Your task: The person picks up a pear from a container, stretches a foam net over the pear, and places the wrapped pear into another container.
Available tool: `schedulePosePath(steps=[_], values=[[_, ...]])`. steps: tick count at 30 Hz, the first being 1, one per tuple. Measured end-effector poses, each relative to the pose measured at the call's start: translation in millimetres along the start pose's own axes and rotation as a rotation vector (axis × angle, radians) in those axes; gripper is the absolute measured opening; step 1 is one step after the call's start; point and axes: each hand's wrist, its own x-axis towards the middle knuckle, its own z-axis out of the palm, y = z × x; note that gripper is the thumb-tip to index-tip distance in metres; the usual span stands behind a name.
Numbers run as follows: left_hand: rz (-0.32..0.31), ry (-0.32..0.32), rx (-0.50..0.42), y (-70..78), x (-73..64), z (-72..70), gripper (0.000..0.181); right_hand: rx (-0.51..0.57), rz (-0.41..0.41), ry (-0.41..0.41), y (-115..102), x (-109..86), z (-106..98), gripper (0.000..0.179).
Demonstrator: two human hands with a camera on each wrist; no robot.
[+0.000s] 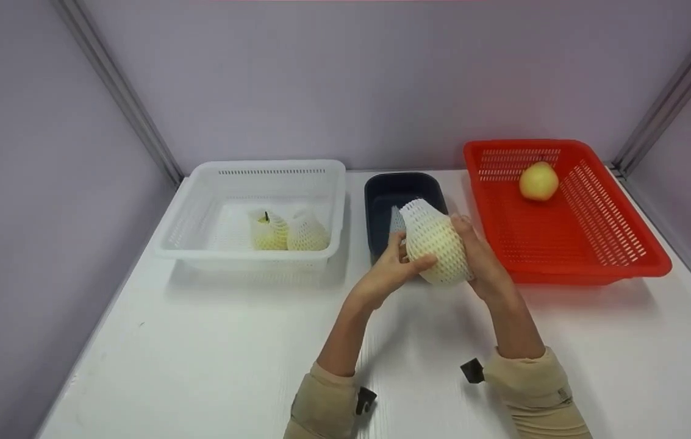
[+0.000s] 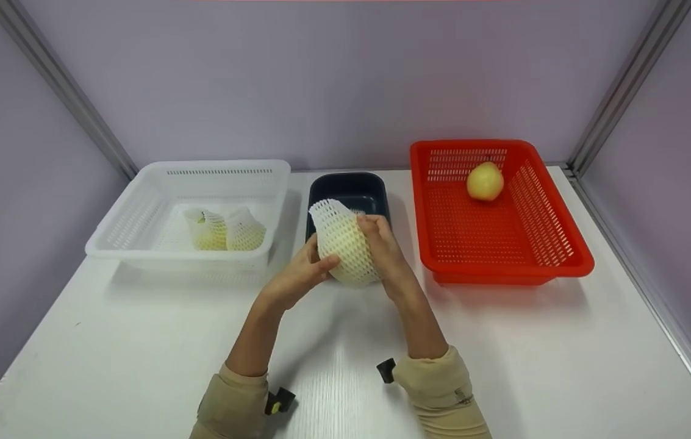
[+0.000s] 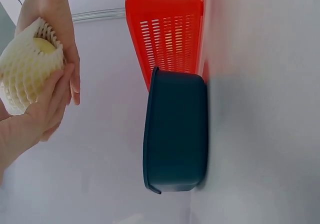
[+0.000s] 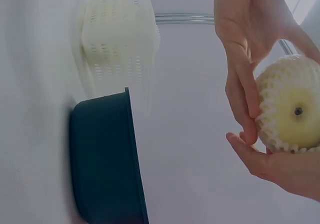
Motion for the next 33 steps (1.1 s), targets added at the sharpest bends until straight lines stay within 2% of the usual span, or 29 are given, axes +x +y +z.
schedulePosePath(steps=[4,9,14,18,26,29,33], values=[[0.055,-0.067,0.016,-0.3,0.3,-0.9,0.067,-0.024,-0.042,0.016,-0.4,-0.3,1.5,0.057],[0.073,-0.09,0.007,0.4,-0.1,-2.4,0.067,-0.054,-0.034,0.026,-1.3,-0.2,3.1,0.054],[0.056,-0.071,-0.006,3.8,0.2,-3.4,0.067,-0.047,-0.036,0.044,-1.8,0.4,6.4,0.051],[0.037,-0.051,0.001,8.3,-2.0,-4.6,0.073,-0.027,-0.058,0.062,-1.9,0.6,9.3,0.045],[0.044,-0.009,0.014,12.5,-7.3,-8.2,0.076,-0.022,-0.059,0.051,-3.0,2.0,14.3,0.048],[0.053,0.003,-0.004,15.1,-9.2,-11.5,0.076,0.023,-0.065,0.023,-4.5,6.6,16.3,0.05],[0.081,0.016,-0.022,20.2,-13.6,-18.4,0.081,0.208,-0.053,-0.066,-9.2,16.1,22.9,0.056]])
